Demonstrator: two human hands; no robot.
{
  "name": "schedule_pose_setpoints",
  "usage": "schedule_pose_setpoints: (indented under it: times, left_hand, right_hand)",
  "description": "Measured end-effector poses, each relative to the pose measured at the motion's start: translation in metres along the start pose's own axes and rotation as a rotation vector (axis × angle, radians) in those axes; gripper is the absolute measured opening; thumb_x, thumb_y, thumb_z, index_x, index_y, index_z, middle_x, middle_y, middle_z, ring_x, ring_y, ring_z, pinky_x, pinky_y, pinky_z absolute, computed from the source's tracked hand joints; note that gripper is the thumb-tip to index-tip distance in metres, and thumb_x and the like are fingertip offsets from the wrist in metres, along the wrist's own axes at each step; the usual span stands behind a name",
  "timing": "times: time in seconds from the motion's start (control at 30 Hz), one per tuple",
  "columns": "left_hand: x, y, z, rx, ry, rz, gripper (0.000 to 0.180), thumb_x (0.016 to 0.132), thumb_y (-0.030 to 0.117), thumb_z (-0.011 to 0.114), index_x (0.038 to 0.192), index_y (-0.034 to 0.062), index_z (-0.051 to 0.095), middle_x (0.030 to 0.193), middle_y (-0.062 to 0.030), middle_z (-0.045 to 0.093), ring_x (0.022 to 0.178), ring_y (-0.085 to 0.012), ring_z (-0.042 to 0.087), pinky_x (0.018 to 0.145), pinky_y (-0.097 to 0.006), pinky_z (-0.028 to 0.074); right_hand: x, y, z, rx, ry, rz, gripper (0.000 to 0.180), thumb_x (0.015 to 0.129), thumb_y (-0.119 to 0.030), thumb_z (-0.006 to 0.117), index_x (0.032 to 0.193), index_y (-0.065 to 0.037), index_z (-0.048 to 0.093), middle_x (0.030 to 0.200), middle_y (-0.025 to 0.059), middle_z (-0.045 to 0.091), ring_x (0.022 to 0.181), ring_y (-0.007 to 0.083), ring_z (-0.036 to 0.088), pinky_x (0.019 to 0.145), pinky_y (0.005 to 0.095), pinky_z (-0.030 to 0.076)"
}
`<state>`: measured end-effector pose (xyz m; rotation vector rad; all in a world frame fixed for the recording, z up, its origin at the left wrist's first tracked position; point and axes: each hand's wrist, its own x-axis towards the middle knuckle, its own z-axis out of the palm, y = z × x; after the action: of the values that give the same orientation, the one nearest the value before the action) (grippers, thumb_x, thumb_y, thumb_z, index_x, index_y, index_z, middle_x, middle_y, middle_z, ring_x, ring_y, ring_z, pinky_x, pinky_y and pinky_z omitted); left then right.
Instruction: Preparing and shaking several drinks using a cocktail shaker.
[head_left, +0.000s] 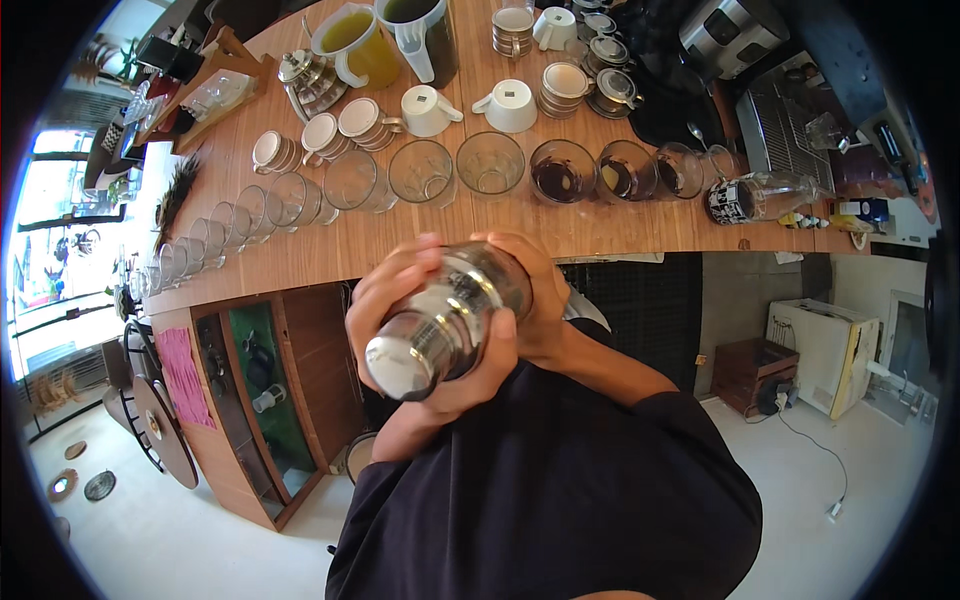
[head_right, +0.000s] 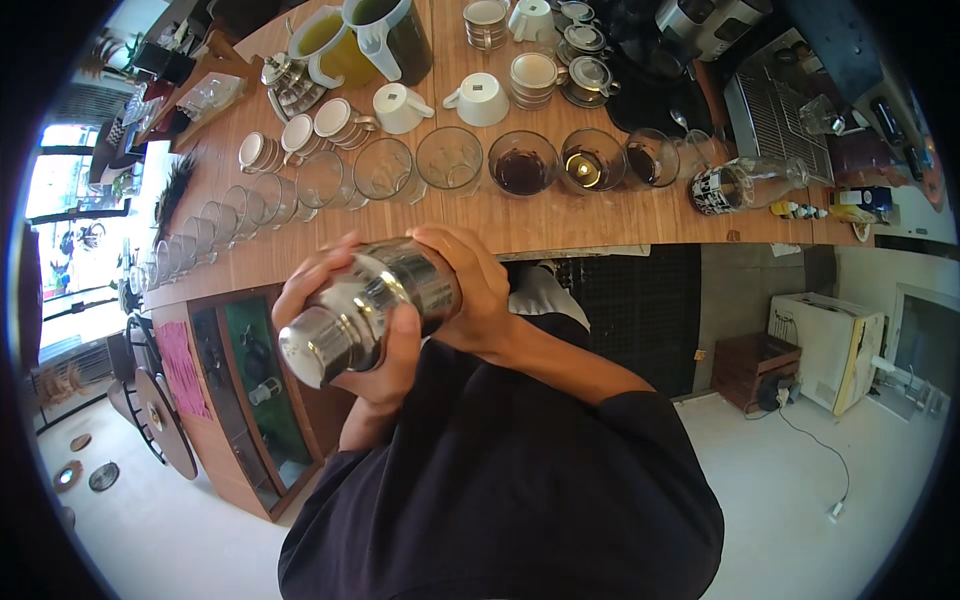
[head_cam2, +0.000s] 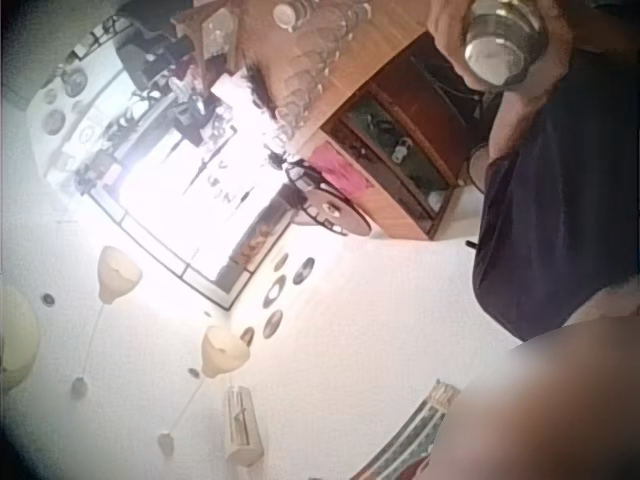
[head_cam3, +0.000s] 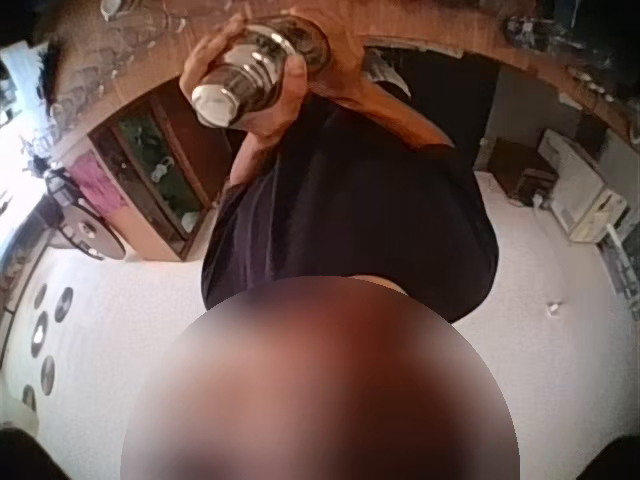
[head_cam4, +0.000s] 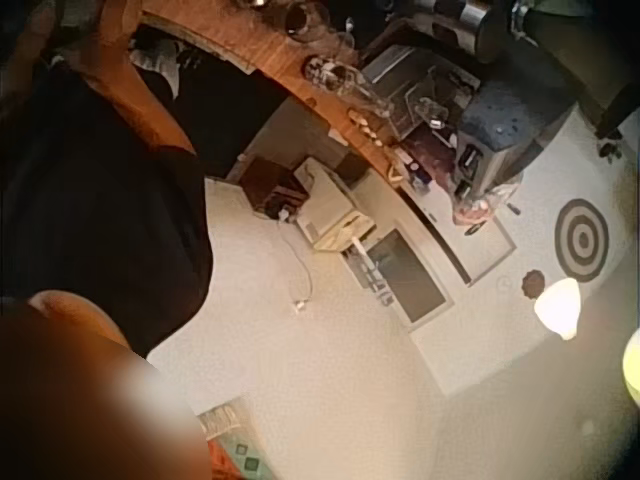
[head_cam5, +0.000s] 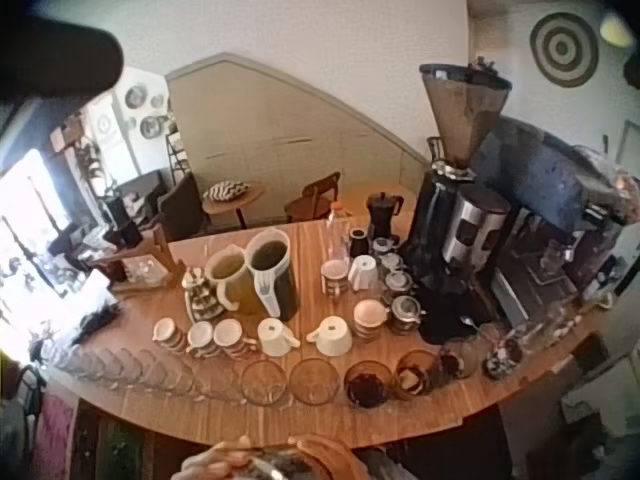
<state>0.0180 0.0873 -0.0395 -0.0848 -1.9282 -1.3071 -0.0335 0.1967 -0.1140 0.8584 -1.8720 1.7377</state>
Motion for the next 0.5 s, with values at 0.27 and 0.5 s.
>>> schedule_pose_setpoints:
  times: [0.27, 0.5]
  left_hand:
    - [0.016, -0.011, -0.004, -0.471, 0.132, -0.115, 0.073, 0.087, 0.047, 0.071, 0.14, 0.0047, 0.044, 0.127, -0.0146, 0.057, 0.126, -0.0365, 0.057, 0.117, -0.062, 0.036]
    - [0.007, -0.041, -0.033, -0.536, 0.231, -0.315, 0.066, 0.086, 0.04, 0.063, 0.138, 0.0025, 0.047, 0.129, -0.0164, 0.056, 0.128, -0.0389, 0.053, 0.117, -0.058, 0.032]
  right_hand:
    - [0.016, 0.011, -0.029, 0.373, -0.205, 0.445, 0.099, 0.052, -0.012, 0.1, 0.137, 0.001, 0.05, 0.129, 0.0127, 0.06, 0.121, 0.0215, 0.061, 0.105, 0.0377, 0.05]
    - [0.012, 0.027, -0.053, 0.323, -0.223, 0.467, 0.095, 0.054, -0.02, 0.1, 0.134, 0.001, 0.054, 0.123, 0.0107, 0.061, 0.115, 0.0209, 0.062, 0.102, 0.0363, 0.05]
